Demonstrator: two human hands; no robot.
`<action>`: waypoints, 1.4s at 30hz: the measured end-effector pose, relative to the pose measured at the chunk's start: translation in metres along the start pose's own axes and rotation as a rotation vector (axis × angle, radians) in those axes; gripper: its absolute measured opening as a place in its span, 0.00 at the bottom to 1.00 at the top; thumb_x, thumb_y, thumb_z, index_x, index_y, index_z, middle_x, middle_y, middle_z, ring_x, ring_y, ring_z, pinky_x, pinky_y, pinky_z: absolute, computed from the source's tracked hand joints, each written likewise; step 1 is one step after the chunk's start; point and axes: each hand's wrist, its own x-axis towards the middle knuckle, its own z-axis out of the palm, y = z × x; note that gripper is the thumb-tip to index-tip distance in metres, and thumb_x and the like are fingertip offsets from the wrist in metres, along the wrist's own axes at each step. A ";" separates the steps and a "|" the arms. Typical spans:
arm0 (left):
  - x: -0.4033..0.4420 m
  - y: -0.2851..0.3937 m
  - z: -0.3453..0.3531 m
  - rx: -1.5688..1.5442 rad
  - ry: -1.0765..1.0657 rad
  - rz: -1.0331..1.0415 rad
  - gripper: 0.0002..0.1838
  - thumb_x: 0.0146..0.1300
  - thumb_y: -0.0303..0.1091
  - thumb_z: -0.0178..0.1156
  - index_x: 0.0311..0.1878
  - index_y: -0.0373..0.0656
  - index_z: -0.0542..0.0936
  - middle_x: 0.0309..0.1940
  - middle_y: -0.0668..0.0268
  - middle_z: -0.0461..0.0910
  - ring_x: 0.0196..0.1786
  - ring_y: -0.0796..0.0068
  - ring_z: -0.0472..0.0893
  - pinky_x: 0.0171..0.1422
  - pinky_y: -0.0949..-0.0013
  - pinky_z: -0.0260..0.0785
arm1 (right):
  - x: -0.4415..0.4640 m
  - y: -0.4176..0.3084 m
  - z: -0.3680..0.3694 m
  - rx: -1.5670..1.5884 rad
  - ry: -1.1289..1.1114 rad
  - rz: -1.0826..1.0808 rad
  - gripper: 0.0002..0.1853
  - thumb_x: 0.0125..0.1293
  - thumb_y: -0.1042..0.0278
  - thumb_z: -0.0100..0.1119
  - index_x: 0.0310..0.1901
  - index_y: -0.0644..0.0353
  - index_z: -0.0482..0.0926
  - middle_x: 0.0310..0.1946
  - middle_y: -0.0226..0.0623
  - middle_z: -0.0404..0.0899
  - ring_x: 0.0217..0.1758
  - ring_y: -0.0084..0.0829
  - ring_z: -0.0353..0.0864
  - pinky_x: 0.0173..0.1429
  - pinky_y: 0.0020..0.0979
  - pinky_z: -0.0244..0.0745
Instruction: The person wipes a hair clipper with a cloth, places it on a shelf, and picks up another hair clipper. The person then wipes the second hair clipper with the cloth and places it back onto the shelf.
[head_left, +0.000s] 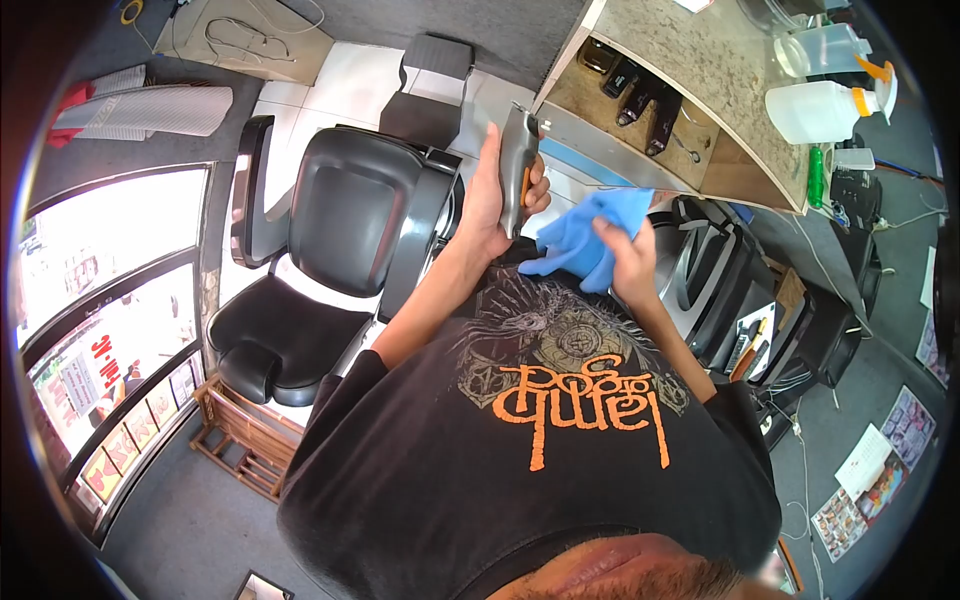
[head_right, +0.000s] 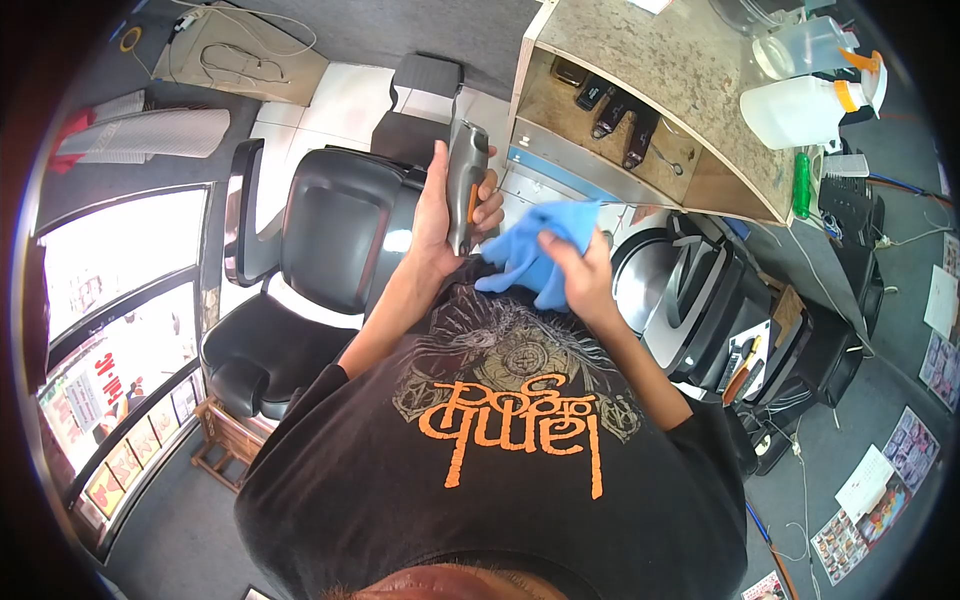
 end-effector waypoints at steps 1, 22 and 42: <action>-0.001 0.000 0.001 0.051 0.018 0.014 0.36 0.81 0.66 0.41 0.63 0.36 0.72 0.27 0.66 0.71 0.23 0.77 0.68 0.28 0.71 0.62 | 0.004 0.001 -0.001 0.144 0.089 0.054 0.15 0.76 0.69 0.61 0.59 0.66 0.79 0.49 0.37 0.84 0.53 0.25 0.82 0.60 0.30 0.75; -0.013 -0.007 -0.005 0.269 0.156 0.136 0.31 0.83 0.62 0.38 0.54 0.42 0.78 0.33 0.66 0.79 0.32 0.76 0.78 0.34 0.71 0.73 | 0.003 0.000 0.007 -0.129 -0.218 -0.155 0.14 0.75 0.68 0.57 0.58 0.65 0.79 0.55 0.43 0.86 0.62 0.37 0.83 0.69 0.40 0.72; -0.036 0.005 0.019 1.004 -0.230 -0.025 0.26 0.86 0.52 0.40 0.49 0.36 0.75 0.24 0.68 0.76 0.16 0.82 0.71 0.20 0.77 0.63 | 0.041 -0.010 0.040 -0.234 0.042 -0.472 0.12 0.77 0.71 0.57 0.56 0.66 0.78 0.49 0.37 0.80 0.51 0.27 0.78 0.58 0.31 0.73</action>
